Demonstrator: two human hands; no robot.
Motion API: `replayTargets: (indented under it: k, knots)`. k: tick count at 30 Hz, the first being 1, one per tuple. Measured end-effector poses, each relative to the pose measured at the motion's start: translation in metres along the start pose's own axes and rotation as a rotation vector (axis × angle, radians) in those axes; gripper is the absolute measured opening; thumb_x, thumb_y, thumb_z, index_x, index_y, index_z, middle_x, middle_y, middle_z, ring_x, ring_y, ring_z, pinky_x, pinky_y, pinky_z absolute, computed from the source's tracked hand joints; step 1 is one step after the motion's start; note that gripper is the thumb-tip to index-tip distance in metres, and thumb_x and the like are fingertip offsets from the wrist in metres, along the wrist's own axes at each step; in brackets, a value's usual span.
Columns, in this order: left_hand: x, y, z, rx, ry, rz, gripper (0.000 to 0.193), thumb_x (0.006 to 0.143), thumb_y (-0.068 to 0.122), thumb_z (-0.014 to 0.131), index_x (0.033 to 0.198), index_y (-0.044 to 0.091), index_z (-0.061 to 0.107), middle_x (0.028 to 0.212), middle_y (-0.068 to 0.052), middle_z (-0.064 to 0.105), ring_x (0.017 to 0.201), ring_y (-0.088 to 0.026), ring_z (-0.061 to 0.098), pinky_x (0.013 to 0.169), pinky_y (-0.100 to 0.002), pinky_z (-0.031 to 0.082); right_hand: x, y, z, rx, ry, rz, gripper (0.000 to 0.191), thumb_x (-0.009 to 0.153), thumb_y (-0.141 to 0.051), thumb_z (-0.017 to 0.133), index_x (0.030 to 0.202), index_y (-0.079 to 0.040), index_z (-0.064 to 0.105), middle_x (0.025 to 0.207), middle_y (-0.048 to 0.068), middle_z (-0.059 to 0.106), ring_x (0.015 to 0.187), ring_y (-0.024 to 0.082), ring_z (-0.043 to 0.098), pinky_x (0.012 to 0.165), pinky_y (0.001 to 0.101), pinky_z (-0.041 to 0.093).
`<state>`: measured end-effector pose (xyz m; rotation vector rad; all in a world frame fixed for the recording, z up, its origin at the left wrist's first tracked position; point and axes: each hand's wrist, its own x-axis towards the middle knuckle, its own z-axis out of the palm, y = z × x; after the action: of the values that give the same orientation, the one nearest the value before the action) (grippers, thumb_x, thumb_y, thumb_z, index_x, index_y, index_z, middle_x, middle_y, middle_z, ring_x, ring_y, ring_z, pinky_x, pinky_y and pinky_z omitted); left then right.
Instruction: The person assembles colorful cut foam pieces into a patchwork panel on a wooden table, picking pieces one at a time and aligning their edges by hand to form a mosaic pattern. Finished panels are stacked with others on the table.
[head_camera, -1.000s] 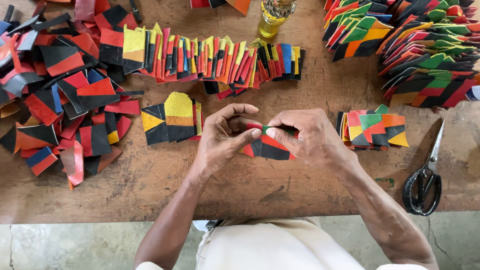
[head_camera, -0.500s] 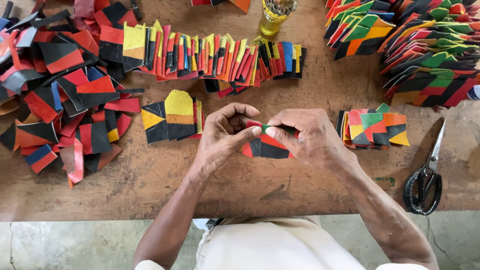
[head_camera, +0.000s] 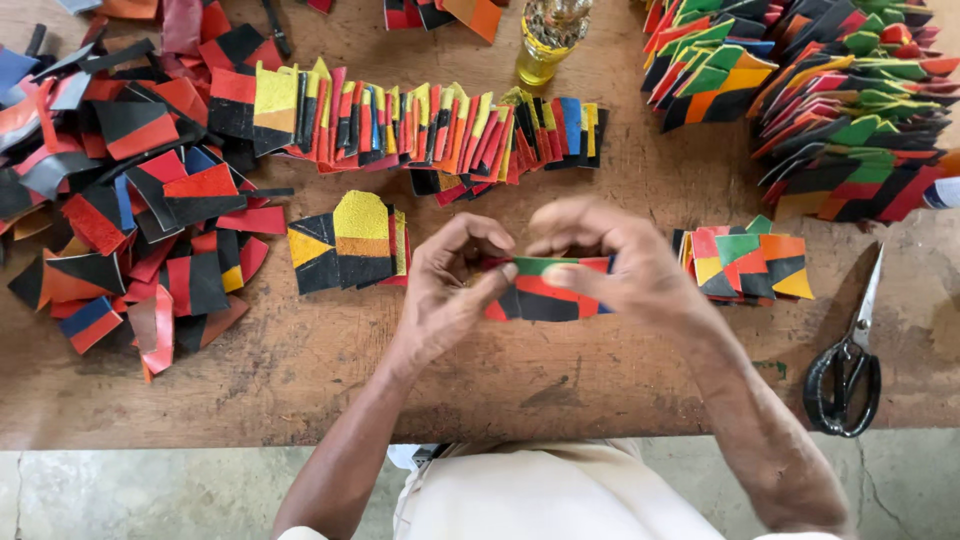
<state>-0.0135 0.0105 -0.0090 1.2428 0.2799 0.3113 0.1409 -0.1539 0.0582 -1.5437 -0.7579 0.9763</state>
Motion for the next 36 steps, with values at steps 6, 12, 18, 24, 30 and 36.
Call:
replayTargets:
  k: [6, 12, 18, 24, 30, 36]
  knots:
    - [0.006, -0.008, -0.005, -0.200, 0.142, 0.009, 0.029, 0.095, -0.003, 0.076, 0.119, 0.003, 0.061, 0.102, -0.002, 0.067, 0.093, -0.007, 0.064, 0.085, -0.023, 0.055, -0.019, 0.053, 0.009, 0.603, 0.046, 0.113, 0.049, 0.074, -0.017, 0.088, 0.118, -0.003, 0.070, 0.105, 0.008, 0.077, 0.088, 0.018, 0.075, 0.074, 0.0355, 0.064]
    - [0.010, -0.008, -0.002, -0.286, -0.003, -0.207, 0.037, 0.091, 0.004, 0.075, 0.125, 0.000, 0.061, 0.110, -0.009, 0.073, 0.093, -0.013, 0.072, 0.083, -0.029, 0.063, -0.028, 0.091, 0.014, 0.462, 0.369, 0.053, 0.012, 0.090, -0.001, 0.079, 0.102, 0.002, 0.075, 0.091, 0.011, 0.076, 0.079, 0.019, 0.072, 0.069, 0.0352, 0.062]
    - [0.010, -0.017, 0.003, -0.339, -0.025, -0.240, 0.036, 0.093, 0.001, 0.073, 0.127, -0.004, 0.062, 0.108, -0.013, 0.074, 0.093, -0.018, 0.075, 0.082, -0.034, 0.066, -0.021, 0.080, 0.028, 0.621, 0.363, -0.064, 0.016, 0.087, 0.002, 0.077, 0.102, -0.004, 0.071, 0.100, 0.009, 0.076, 0.085, 0.018, 0.074, 0.075, 0.0354, 0.064]
    - [0.010, -0.016, -0.002, -0.338, -0.080, -0.247, 0.040, 0.094, 0.002, 0.071, 0.132, -0.003, 0.060, 0.112, -0.012, 0.074, 0.096, -0.016, 0.074, 0.084, -0.033, 0.065, -0.017, 0.065, 0.029, 0.476, 0.376, 0.005, 0.020, 0.093, 0.000, 0.075, 0.112, 0.002, 0.071, 0.099, 0.012, 0.076, 0.077, 0.018, 0.072, 0.067, 0.0346, 0.062]
    - [0.010, -0.013, -0.001, -0.335, -0.087, -0.250, 0.039, 0.094, 0.001, 0.072, 0.131, -0.003, 0.061, 0.112, -0.011, 0.074, 0.096, -0.017, 0.073, 0.085, -0.033, 0.065, -0.016, 0.058, 0.029, 0.432, 0.397, -0.012, 0.021, 0.090, 0.002, 0.074, 0.111, 0.001, 0.069, 0.096, 0.010, 0.075, 0.073, 0.016, 0.071, 0.063, 0.0318, 0.062]
    - [0.011, -0.012, -0.001, -0.302, -0.067, -0.264, 0.033, 0.094, 0.002, 0.072, 0.126, -0.003, 0.065, 0.110, -0.012, 0.075, 0.095, -0.017, 0.074, 0.085, -0.032, 0.065, -0.014, 0.061, 0.034, 0.326, 0.449, -0.024, 0.017, 0.091, 0.004, 0.075, 0.108, 0.005, 0.070, 0.094, 0.013, 0.075, 0.072, 0.016, 0.072, 0.064, 0.0301, 0.063]
